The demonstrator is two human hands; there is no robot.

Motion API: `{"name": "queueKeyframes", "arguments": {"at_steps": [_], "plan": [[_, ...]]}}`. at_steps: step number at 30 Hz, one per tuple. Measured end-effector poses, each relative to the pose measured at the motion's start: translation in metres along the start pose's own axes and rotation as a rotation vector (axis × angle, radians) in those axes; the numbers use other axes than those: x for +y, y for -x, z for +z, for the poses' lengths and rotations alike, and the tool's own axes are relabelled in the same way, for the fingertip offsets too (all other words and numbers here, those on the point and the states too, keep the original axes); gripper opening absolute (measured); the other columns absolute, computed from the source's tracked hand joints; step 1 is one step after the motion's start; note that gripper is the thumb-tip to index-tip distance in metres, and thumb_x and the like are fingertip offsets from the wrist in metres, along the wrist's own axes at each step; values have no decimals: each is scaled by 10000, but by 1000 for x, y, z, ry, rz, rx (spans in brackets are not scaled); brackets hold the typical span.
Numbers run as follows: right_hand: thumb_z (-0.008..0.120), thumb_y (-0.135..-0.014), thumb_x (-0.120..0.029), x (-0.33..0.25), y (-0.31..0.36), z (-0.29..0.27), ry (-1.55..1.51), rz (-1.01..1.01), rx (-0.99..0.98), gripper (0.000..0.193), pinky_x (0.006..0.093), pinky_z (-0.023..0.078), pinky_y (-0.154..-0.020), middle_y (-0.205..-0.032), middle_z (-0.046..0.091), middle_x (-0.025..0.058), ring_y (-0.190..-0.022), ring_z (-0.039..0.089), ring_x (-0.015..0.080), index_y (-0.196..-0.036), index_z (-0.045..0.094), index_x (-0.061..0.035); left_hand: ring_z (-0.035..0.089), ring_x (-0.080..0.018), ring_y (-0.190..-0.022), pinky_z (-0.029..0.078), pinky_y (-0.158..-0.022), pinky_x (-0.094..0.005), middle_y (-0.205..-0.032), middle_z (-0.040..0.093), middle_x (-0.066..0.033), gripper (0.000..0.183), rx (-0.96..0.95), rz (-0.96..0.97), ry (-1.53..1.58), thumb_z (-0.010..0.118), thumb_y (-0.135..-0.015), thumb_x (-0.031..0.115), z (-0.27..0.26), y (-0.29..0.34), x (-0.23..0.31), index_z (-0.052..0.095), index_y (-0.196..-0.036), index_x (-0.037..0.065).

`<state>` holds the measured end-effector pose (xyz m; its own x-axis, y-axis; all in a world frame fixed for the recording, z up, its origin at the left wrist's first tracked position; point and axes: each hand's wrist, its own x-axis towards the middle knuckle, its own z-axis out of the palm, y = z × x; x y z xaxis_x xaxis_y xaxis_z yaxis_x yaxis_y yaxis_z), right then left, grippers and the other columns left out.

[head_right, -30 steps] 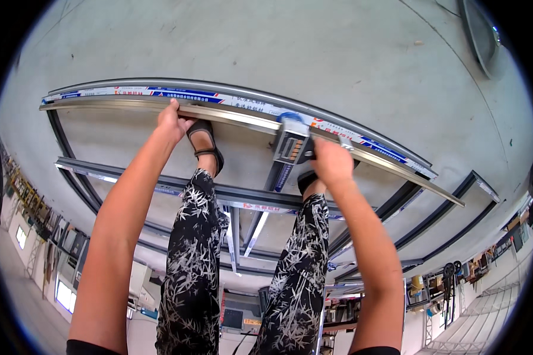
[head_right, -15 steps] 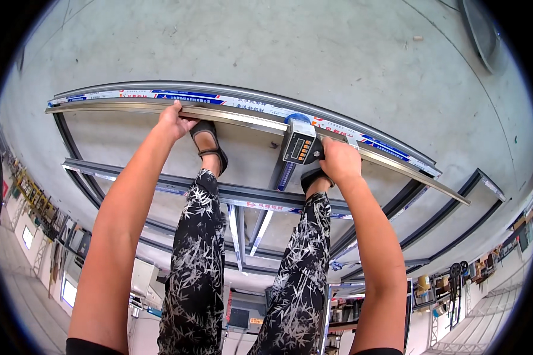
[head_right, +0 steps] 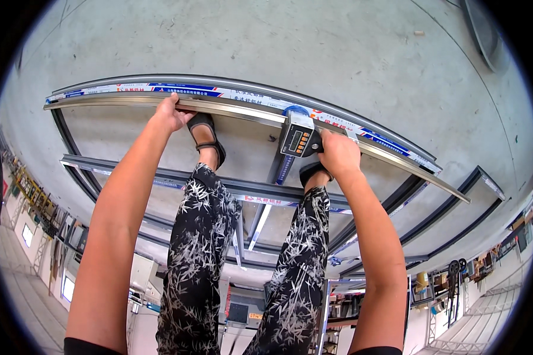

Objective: The person measures a metal rail against a frame using a digital measuring tool, walks across the floor to a cutting station, operates a touch-screen interface, and places the rail into a circular saw machine.

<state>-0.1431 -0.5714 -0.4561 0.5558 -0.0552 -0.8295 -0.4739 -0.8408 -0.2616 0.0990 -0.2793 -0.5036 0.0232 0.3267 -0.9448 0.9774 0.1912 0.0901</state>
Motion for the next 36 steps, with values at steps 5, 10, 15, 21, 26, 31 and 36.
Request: {"name": "queueKeyframes", "arguments": {"at_steps": [5,10,15,21,26,31,36], "plan": [[663,-630,-148,-3,0,-6,13,14,2,264,421,468,-658,-786,600,119,-790,582,317,-832,515,-65,451,-321,-1136,367,-983,-483,-1234,435,-167,351,2,15,-1,318,-955,280,-5,-7,-2,388,-1157,3],[688,-607,-167,-11,10,-21,-7,2,25,345,402,462,-706,-862,590,122,-852,562,309,-900,535,-65,449,-333,-1136,336,-991,-484,-1241,427,-179,586,-62,-3,-81,419,-897,454,-13,5,-1,334,-1241,-13],[733,-608,-231,-16,38,-39,-31,-20,202,464,380,431,-772,-938,575,86,-921,538,269,-1005,541,-85,529,-273,-1020,412,-881,-384,-1122,516,-195,741,67,468,-942,568,-806,472,-88,33,-43,331,-1278,-47],[710,-656,-275,-15,63,-49,-163,33,274,479,386,415,-788,-949,566,103,-931,522,288,-1055,546,-68,554,-332,-979,432,-847,-382,-1040,560,-251,774,51,389,-1699,659,-705,448,-186,195,-131,380,-1211,-67],[646,-725,-268,-17,63,-52,-277,33,355,389,381,425,-783,-938,562,136,-904,524,316,-1020,564,-27,533,-383,-1012,429,-867,-397,-1060,541,-266,893,87,125,-1423,701,-609,524,-198,208,-140,360,-1184,-68],[628,-741,-235,-19,52,-46,-286,70,383,313,379,439,-755,-909,574,141,-868,542,318,-977,585,-33,560,-350,-971,447,-833,-390,-1036,554,-226,793,368,52,-1702,711,-580,538,-162,188,-147,436,-1063,-28],[632,-739,-235,-21,44,-38,-285,84,372,298,387,442,-757,-911,576,138,-878,543,312,-962,592,-41,559,-328,-972,455,-831,-382,-1051,536,-192,747,410,15,-1750,694,-602,536,-157,188,-146,434,-1067,13]]}}
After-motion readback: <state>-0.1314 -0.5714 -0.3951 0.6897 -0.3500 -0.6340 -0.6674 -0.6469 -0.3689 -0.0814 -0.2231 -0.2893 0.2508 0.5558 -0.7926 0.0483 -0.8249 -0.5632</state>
